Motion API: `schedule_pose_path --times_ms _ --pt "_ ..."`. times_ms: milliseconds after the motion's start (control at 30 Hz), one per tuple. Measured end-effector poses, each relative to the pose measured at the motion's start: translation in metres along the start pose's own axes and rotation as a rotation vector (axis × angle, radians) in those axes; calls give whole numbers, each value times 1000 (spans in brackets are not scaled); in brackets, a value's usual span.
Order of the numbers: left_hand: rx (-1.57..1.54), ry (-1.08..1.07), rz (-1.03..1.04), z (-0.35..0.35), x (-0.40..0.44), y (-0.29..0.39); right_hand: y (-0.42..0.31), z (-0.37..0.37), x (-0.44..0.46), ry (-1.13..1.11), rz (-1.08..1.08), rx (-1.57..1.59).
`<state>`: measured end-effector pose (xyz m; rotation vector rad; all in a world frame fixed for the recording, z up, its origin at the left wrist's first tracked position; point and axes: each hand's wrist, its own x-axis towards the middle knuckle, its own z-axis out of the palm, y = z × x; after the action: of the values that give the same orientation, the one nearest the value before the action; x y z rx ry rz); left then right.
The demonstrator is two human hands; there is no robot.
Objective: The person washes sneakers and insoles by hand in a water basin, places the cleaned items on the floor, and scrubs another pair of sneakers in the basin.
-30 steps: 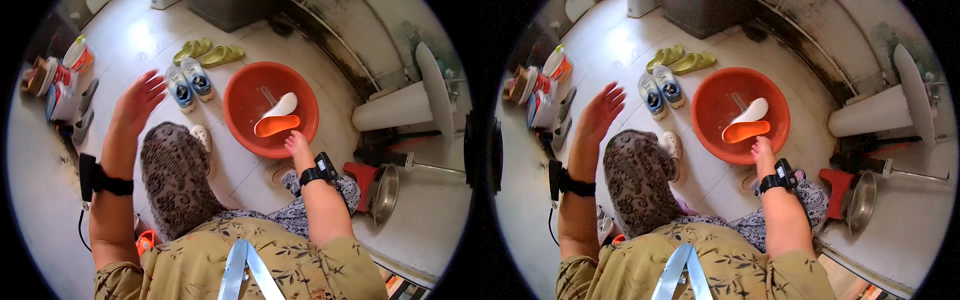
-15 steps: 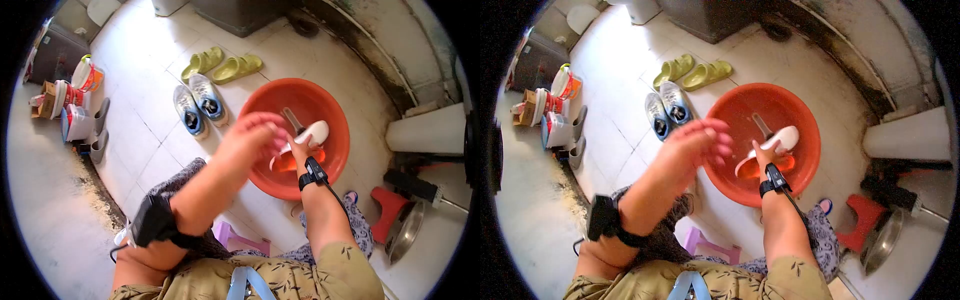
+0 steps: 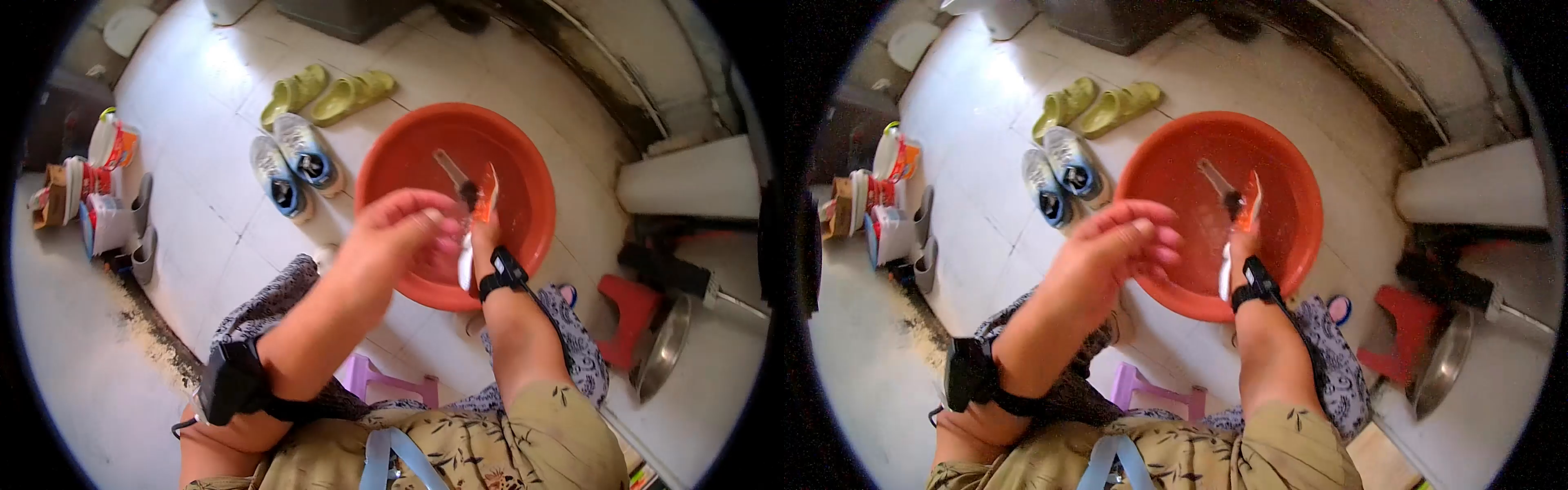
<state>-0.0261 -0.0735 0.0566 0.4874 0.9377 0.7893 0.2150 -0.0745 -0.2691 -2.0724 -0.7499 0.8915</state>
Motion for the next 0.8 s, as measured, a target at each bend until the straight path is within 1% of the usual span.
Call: schedule_pose_path --times_ms 67,100,133,167,200,233,267,333,400,433,467,533,567,633,667,700,733,800 --pt "22 15 31 -2 5 0 -4 -13 -5 24 42 216" --pt "51 12 24 -5 11 -2 -12 -19 -9 34 35 218" --pt "51 1 28 -5 15 -4 -22 -25 -15 32 113 364" --pt "104 56 10 -6 19 -5 -34 -31 -21 29 189 509" --pt "158 110 -7 -5 23 -9 -40 -35 -26 37 179 510" --pt "157 99 -1 -6 28 -16 -46 -38 -31 1 203 622" --pt "211 156 -38 -7 34 -24 -53 -40 -35 -37 225 735" --pt "322 270 -112 -7 47 -44 -70 -44 -44 -91 208 800" --pt "518 347 -110 -6 53 -70 -80 -44 -49 -228 217 985" --pt "487 207 -182 -11 56 -79 -91 -45 -56 -225 208 988" --pt "587 189 -227 -15 61 -88 -102 -46 -63 -247 242 1051" --pt "466 205 -328 5 45 -81 -130 -52 -81 -255 285 1160" --pt "470 199 -324 2 47 -83 -142 -56 -89 -288 289 1176" --pt "403 -31 -278 -8 52 -86 -151 -64 -96 -319 292 1196" --pt "408 -32 -281 -12 56 -89 -152 -67 -99 -326 223 1198" --pt "419 50 -215 -12 57 -88 -150 -68 -100 -333 155 1199" --pt "428 134 -150 -13 58 -86 -149 -70 -99 -331 158 1203" --pt "447 158 -135 -22 64 -84 -149 -77 -95 -315 14 1002"
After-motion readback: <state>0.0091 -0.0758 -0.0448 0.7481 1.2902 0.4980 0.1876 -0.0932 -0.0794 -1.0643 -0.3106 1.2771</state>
